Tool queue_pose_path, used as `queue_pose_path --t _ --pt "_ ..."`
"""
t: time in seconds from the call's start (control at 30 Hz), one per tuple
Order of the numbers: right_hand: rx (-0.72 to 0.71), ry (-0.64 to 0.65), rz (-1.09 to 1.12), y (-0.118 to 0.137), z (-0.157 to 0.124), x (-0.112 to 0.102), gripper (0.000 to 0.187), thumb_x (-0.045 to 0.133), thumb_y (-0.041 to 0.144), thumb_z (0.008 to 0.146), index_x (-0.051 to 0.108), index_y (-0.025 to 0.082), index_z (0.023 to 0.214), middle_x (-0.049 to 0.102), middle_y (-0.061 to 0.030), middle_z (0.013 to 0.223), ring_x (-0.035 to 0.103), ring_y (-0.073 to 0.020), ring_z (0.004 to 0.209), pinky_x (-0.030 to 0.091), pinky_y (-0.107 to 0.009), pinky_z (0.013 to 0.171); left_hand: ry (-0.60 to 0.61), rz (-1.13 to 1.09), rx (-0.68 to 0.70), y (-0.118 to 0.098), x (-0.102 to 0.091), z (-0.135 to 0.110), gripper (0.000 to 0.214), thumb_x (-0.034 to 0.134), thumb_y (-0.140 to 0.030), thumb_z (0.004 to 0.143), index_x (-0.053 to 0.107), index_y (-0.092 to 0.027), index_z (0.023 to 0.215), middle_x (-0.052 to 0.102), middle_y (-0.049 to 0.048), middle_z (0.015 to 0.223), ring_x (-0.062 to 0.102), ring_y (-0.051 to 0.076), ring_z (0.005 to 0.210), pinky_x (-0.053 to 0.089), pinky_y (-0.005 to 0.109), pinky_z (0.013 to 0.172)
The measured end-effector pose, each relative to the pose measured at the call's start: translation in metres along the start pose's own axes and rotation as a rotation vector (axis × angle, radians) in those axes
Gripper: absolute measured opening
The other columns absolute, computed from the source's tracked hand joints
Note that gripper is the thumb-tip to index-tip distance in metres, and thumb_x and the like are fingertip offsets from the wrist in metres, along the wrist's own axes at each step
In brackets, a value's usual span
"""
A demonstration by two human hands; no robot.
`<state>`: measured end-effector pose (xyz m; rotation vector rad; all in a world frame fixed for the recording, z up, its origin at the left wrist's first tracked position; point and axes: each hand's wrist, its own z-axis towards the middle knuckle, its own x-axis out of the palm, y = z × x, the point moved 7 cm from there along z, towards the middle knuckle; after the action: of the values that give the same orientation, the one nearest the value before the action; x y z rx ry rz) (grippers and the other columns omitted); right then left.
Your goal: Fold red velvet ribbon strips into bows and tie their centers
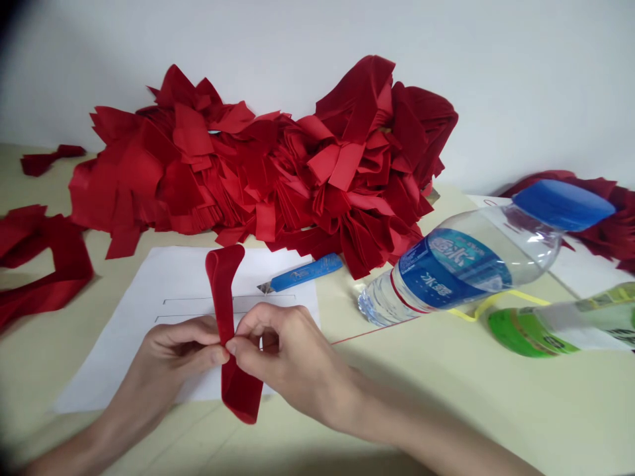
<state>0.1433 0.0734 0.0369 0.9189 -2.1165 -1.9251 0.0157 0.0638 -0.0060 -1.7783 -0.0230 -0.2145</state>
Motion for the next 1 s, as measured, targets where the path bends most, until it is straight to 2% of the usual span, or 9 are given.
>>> queue_pose_path --t 0.23,0.37,0.47,0.63,0.73,0.87,1.0 --pt "0.049 -0.043 0.086 -0.004 -0.002 0.004 0.011 0.053 0.022 0.084 0.053 0.017 0.074 0.052 0.0048 0.064 0.044 -0.0058 0.057 0.035 -0.018 0.052 -0.136 0.142 0.171 -0.013 -0.005 -0.007 0.016 0.081 -0.012 0.053 0.071 -0.023 0.056 0.065 -0.0005 0.059 0.055 0.017 0.057 0.043 0.027 0.055" --pt "0.059 -0.06 0.088 -0.007 -0.002 0.006 0.013 0.053 0.024 0.085 0.051 0.016 0.074 0.054 0.0037 0.066 0.047 -0.0068 0.059 0.037 -0.019 0.053 -0.126 0.171 0.205 -0.013 -0.005 -0.009 0.015 0.079 -0.012 0.057 0.072 -0.025 0.06 0.064 -0.0005 0.06 0.056 0.018 0.062 0.044 0.028 0.058" --pt "0.042 -0.05 0.076 -0.006 0.001 0.003 0.013 0.051 0.024 0.086 0.051 0.016 0.075 0.053 0.0041 0.065 0.044 -0.0063 0.058 0.035 -0.019 0.053 -0.057 0.138 0.124 -0.009 -0.003 -0.007 0.008 0.074 -0.016 0.065 0.071 -0.023 0.063 0.064 -0.0003 0.064 0.056 0.018 0.067 0.043 0.027 0.061" --pt "-0.006 0.074 0.026 0.003 0.006 -0.006 0.012 0.054 0.024 0.084 0.055 0.015 0.076 0.048 0.0045 0.064 0.038 -0.0056 0.054 0.031 -0.019 0.049 0.1 -0.109 -0.149 0.003 0.007 -0.004 0.006 0.067 -0.018 0.074 0.073 -0.022 0.075 0.066 -0.0002 0.072 0.053 0.016 0.075 0.04 0.027 0.075" --pt "-0.023 0.085 -0.06 0.008 0.005 -0.014 0.01 0.055 0.024 0.084 0.058 0.016 0.079 0.049 0.0048 0.064 0.037 -0.0053 0.052 0.03 -0.019 0.049 0.096 -0.215 -0.264 0.01 0.006 -0.004 0.006 0.07 -0.024 0.072 0.071 -0.019 0.068 0.062 -0.0007 0.066 0.047 0.013 0.068 0.038 0.024 0.068" --pt "-0.099 0.048 -0.215 0.018 0.001 -0.019 0.011 0.058 0.023 0.084 0.065 0.02 0.091 0.055 0.0041 0.065 0.04 -0.0059 0.051 0.031 -0.019 0.048 0.102 -0.286 -0.34 0.018 0.005 -0.003 0.011 0.074 -0.029 0.066 0.07 -0.019 0.065 0.061 0.0 0.066 0.047 0.014 0.07 0.037 0.024 0.068" --pt "-0.126 0.037 -0.187 0.02 0.0 -0.019 0.012 0.062 0.027 0.081 0.07 0.018 0.078 0.058 0.0023 0.063 0.043 -0.0065 0.054 0.032 -0.02 0.049 0.135 -0.374 -0.371 0.019 0.008 -0.003 0.01 0.075 -0.027 0.066 0.07 -0.018 0.066 0.063 0.0004 0.068 0.051 0.014 0.072 0.039 0.024 0.069"
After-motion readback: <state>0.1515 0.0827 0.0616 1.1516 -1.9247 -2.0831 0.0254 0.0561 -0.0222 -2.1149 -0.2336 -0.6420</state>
